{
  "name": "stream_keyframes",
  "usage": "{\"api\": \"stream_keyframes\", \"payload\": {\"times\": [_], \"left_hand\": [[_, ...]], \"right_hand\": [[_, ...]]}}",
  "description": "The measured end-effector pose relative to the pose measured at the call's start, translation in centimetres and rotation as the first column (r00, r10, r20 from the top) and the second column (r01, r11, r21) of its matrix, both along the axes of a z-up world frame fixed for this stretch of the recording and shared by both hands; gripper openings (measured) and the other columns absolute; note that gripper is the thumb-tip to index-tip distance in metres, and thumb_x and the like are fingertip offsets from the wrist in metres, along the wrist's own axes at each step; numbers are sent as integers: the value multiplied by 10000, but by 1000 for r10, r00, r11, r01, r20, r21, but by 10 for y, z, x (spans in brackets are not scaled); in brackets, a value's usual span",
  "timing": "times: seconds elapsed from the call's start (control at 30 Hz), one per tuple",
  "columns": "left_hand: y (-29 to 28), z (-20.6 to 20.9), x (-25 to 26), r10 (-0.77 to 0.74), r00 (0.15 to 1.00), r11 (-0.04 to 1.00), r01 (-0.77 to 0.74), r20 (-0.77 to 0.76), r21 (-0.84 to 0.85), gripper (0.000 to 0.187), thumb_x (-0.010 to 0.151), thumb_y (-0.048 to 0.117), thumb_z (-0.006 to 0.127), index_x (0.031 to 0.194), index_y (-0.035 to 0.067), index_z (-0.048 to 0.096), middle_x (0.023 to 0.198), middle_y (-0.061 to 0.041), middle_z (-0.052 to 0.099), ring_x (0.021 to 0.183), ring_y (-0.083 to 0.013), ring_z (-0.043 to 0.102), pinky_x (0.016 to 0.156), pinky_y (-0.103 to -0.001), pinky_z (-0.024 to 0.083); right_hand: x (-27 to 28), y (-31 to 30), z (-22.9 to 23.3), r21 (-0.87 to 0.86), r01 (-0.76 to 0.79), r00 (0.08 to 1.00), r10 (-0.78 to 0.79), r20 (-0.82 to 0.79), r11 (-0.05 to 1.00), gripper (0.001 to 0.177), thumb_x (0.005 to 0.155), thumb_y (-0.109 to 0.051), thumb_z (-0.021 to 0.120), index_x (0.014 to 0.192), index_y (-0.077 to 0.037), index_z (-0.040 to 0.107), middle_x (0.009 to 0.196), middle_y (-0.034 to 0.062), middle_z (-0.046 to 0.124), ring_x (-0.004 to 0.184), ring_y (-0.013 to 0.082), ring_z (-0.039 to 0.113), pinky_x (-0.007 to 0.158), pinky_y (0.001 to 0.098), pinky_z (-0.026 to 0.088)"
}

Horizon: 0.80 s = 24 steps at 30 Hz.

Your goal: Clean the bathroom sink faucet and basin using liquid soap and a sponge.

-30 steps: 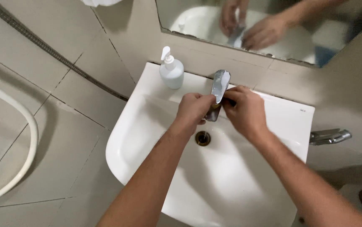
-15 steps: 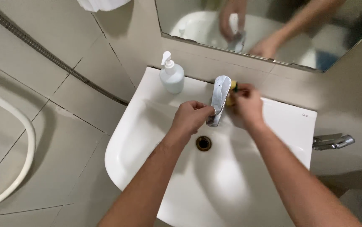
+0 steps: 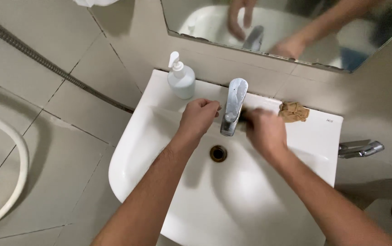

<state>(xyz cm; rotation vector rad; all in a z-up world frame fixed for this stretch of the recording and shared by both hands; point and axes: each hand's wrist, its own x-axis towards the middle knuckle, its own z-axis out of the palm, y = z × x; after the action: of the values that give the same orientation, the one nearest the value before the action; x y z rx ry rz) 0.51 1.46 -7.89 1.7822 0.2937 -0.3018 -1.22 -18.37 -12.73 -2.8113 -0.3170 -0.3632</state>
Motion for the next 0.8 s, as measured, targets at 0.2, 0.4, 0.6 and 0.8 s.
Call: {"api": "stream_keyframes", "payload": {"times": [0.2, 0.4, 0.6, 0.8], "left_hand": [[5, 1, -5, -8, 999, 1000, 7, -39, -23, 289, 854, 272, 635, 997, 47, 745, 890, -31, 710, 671, -105, 546, 554, -288, 449], [3, -5, -7, -28, 995, 998, 23, -92, -50, 277, 865, 275, 636, 1006, 57, 732, 895, -25, 710, 671, -100, 526, 536, -290, 421], [8, -1, -4, -12, 997, 999, 9, -74, -47, 277, 867, 284, 641, 1002, 59, 731, 875, -19, 696, 671, -97, 529, 528, -284, 417], [9, -6, -3, -8, 997, 1000, 6, -71, -26, 301, 868, 300, 647, 1015, 52, 734, 869, -22, 700, 668, -94, 539, 530, -281, 433]], "right_hand": [[15, -32, -12, -10, 75, 966, -75, -248, 997, 261, 846, -171, 695, 1100, -191, 752, 998, 83, 738, 679, 300, 750, 658, 423, 614], [36, -5, -7, -146, 139, 989, -131, 61, 979, 151, 890, -219, 707, 985, -240, 823, 858, 87, 766, 755, 274, 724, 677, 405, 603], [-12, -36, -40, 99, -130, 989, 122, 86, 987, 159, 890, -178, 663, 978, -187, 796, 911, 59, 769, 733, 253, 734, 677, 419, 600], [41, -9, 9, 42, -71, 974, 61, 219, 997, 153, 784, -181, 741, 916, -142, 807, 983, 116, 756, 855, 360, 708, 744, 489, 594]]}}
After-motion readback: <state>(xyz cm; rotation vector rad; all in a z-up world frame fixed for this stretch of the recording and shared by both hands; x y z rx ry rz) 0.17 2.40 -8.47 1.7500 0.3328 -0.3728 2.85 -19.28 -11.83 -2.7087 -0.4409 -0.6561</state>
